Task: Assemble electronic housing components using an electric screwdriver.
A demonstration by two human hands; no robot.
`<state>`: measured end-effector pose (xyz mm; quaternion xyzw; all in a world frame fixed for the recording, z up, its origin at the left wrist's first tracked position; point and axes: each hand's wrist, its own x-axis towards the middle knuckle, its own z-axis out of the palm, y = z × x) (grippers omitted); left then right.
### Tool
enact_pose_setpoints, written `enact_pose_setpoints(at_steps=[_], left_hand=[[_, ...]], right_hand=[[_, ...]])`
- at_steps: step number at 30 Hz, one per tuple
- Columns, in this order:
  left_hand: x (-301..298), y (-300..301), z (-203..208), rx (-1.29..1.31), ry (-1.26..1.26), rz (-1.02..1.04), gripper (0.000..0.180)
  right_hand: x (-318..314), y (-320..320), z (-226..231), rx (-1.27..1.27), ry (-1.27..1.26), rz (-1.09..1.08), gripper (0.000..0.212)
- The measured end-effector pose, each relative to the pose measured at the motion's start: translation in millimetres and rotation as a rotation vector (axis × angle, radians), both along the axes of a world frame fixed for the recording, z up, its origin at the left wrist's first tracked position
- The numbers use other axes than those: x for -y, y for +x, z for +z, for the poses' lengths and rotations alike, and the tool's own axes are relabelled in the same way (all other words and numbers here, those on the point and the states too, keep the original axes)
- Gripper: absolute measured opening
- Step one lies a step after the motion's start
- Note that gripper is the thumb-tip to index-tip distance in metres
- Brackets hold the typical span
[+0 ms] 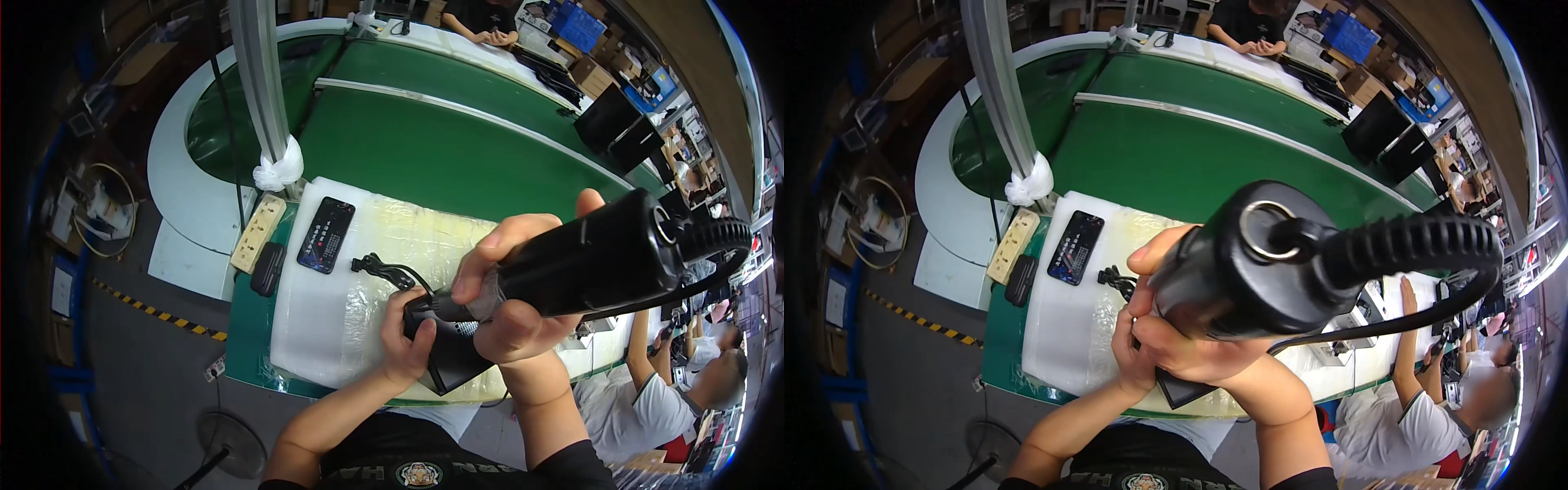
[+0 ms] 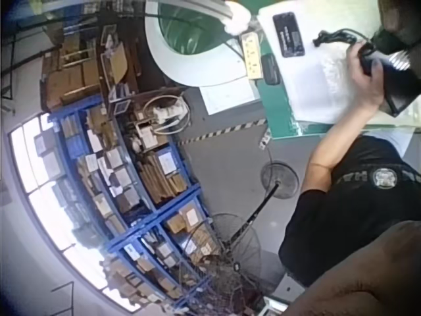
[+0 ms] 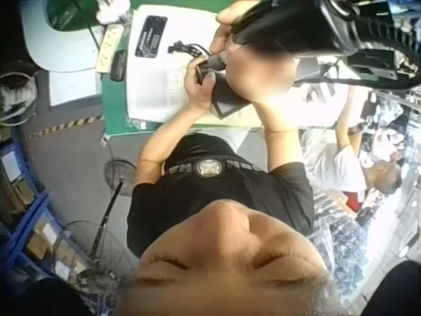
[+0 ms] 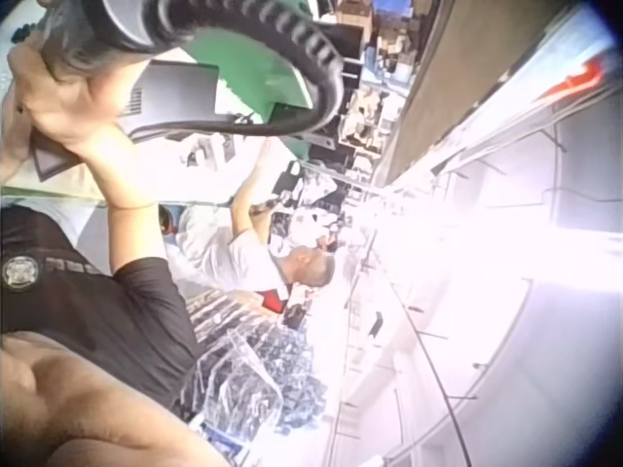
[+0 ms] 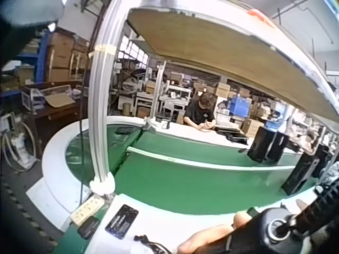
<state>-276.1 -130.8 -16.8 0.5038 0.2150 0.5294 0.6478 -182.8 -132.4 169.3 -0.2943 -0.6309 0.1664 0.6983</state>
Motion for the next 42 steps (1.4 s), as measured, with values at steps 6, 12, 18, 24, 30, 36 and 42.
enact_pose_setpoints(at_steps=[6,12,18,24,30,36,42], left_hand=[[-3.1,-4.2,1.7,-0.046,0.081,-0.042,0.043],[-6.4,-4.5,3.5,-0.077,0.151,0.016,0.043],[-9.9,3.7,-19.7,-0.271,0.095,0.052,0.048],[-26.3,17.7,-24.3,-0.33,-0.162,0.184,0.049],[-67.5,70.6,-9.4,0.132,-0.687,0.061,0.037],[-26.5,89.6,36.5,0.321,-0.741,-0.175,0.04],[-8.8,148.2,132.6,0.285,-0.879,-0.663,0.042]], right_hand=[[-6.2,-16.2,-6.4,-0.033,-0.029,-0.309,0.079],[8.0,-1.4,25.9,-0.067,0.097,-0.296,0.075],[110.8,54.9,41.6,-0.207,0.197,-0.2,0.068],[185.2,100.1,-74.9,-0.632,-0.047,-0.108,0.066],[228.3,105.3,-181.4,-0.973,-0.338,-0.278,0.056],[238.0,96.7,-267.6,-1.227,-0.463,-0.049,0.055],[237.3,110.0,-261.4,-1.217,-0.525,-0.013,0.053]])
